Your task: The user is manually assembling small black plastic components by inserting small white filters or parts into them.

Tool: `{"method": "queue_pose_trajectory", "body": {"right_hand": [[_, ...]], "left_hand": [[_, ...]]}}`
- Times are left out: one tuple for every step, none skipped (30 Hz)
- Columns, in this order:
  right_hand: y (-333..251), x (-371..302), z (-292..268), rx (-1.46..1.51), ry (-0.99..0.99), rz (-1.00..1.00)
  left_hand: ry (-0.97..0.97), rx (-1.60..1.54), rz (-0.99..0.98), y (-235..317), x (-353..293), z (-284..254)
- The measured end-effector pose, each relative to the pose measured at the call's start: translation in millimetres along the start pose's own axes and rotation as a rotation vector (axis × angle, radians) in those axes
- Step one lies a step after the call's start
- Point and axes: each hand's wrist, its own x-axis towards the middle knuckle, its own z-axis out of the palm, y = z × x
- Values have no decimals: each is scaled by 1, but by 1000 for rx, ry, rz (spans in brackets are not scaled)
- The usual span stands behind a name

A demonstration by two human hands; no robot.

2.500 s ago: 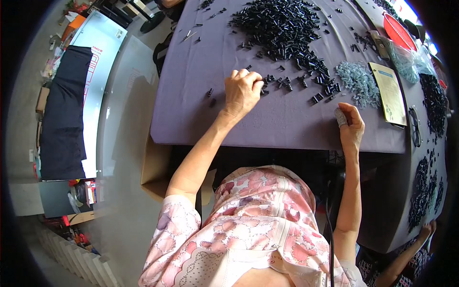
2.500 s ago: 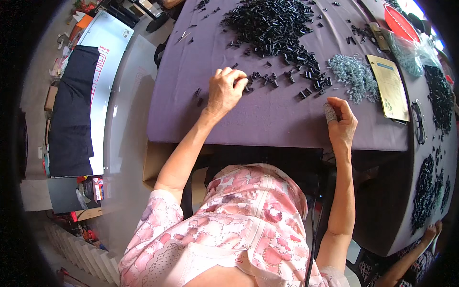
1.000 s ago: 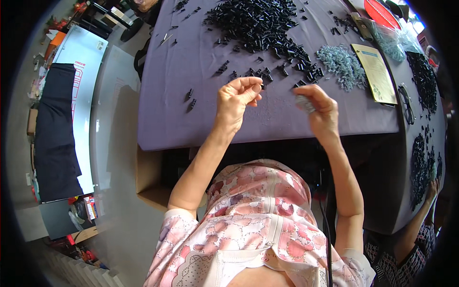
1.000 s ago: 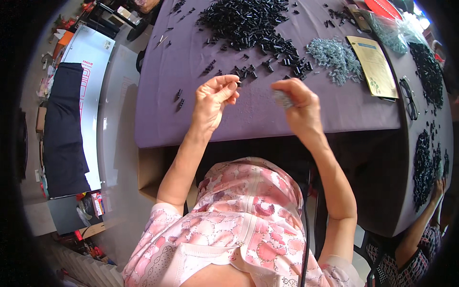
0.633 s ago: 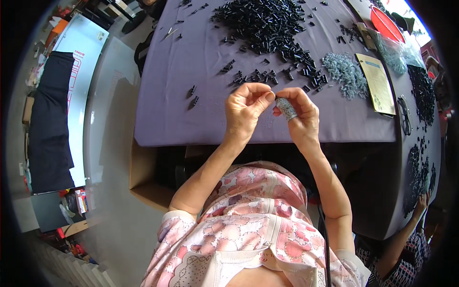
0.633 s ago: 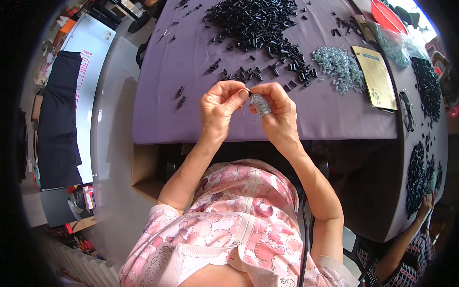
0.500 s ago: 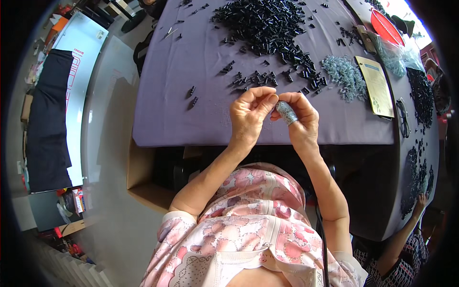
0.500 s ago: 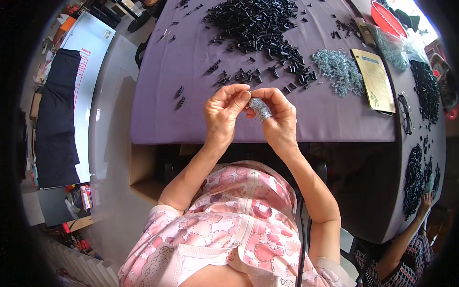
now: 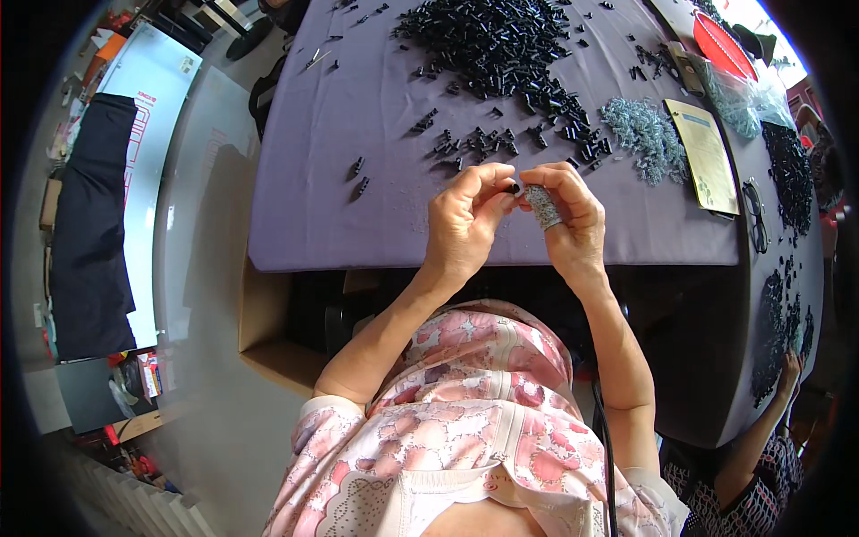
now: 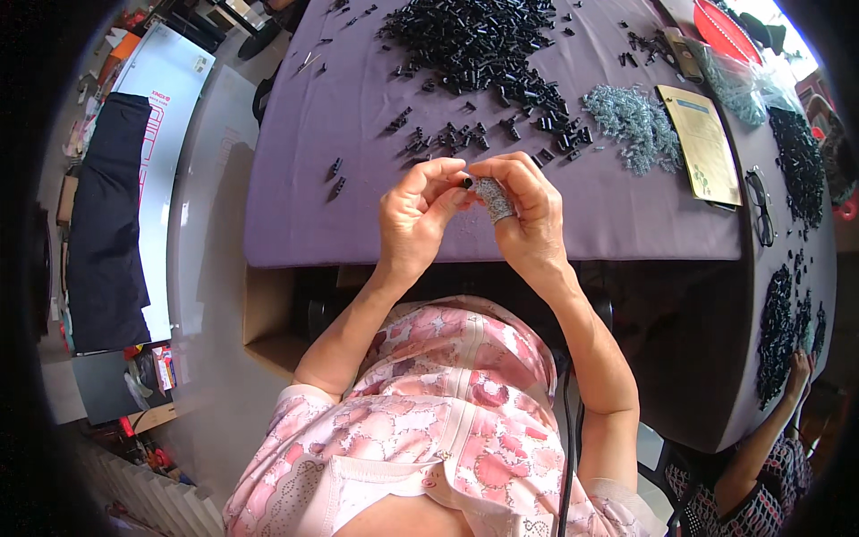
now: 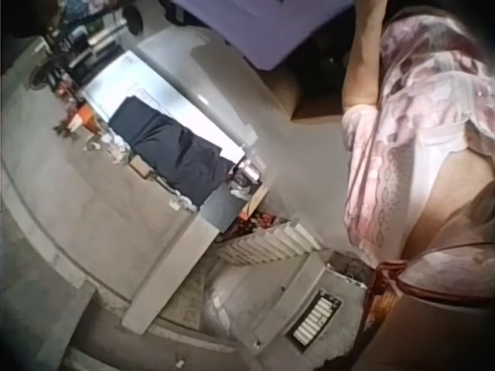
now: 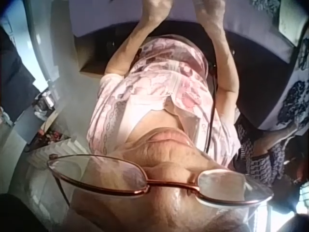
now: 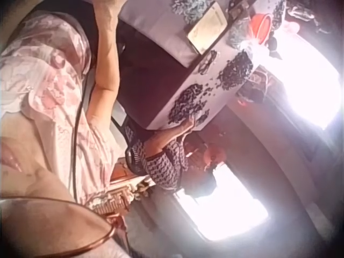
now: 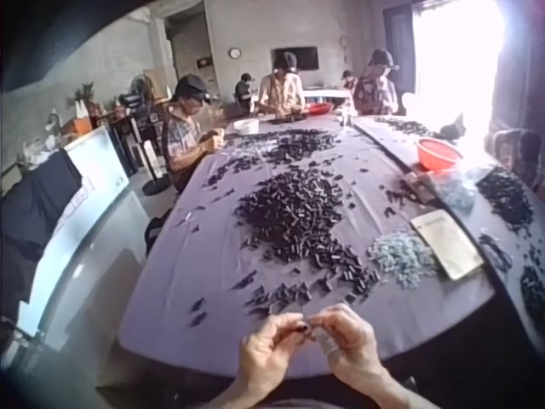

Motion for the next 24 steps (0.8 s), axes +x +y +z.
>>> {"method": "queue_pose_trajectory", "body": {"right_hand": [[0, 0, 0, -83, -14, -28], [-2, 0, -1, -83, -14, -27], [-6, 2, -1, -194, -47, -83], [-10, 4, -2, -303, -79, -141], [-12, 4, -2, -301, -82, -143], [-14, 4, -3, -352, -117, -131], [-14, 3, -3, -403, -152, -119], [-13, 3, -2, -401, -155, -122], [-9, 1, -1, -443, -150, -153], [-6, -1, 0, -487, -143, -182], [-3, -4, 5, -606, -133, -288], [1, -9, 13, -724, -122, -395], [6, -15, 21, -858, -161, -413], [7, -19, 26, -930, -201, -421], [8, -21, 31, -943, -218, -454], [8, -21, 35, -959, -236, -485], [8, -19, 37, -962, -246, -511], [9, -18, 38, -962, -250, -512], [9, -17, 39, -897, -255, -491], [9, -15, 40, -831, -260, -468], [9, -12, 38, -734, -287, -391], [10, -7, 35, -636, -312, -313], [12, -4, 34, -525, -239, -255], [19, 1, 28, -564, -194, -219]], "left_hand": [[-12, 47, 32, 0, 0, 1], [-12, 47, 31, -1, -1, 1], [-10, 77, 53, -3, -2, 1], [-7, 108, 76, -6, -3, 1], [-4, 109, 77, -7, -3, 0], [-12, 122, 74, -7, -5, -2], [-21, 134, 70, -8, -7, -3], [-16, 136, 72, -11, -8, -5], [2, 39, 21, -16, -10, -6], [16, -61, -31, -18, -12, -6], [18, -61, -30, -19, -13, -7], [29, -121, -12, -20, -13, -7], [43, -180, 5, -20, -14, -9], [68, -179, 9, -24, -15, -12], [93, -178, 12, -28, -16, -17], [96, -107, 6, -29, -17, -22], [100, -108, 6, -31, -18, -25], [104, -95, -53, -31, -20, -28], [108, -84, -112, -32, -20, -30], [112, -88, -111, -33, -22, -33], [98, -136, -106, -34, -23, -37], [83, -185, -101, -34, -24, -39], [115, -153, -117, -34, -25, -39], [119, -158, -116, -33, -24, -40]]}}
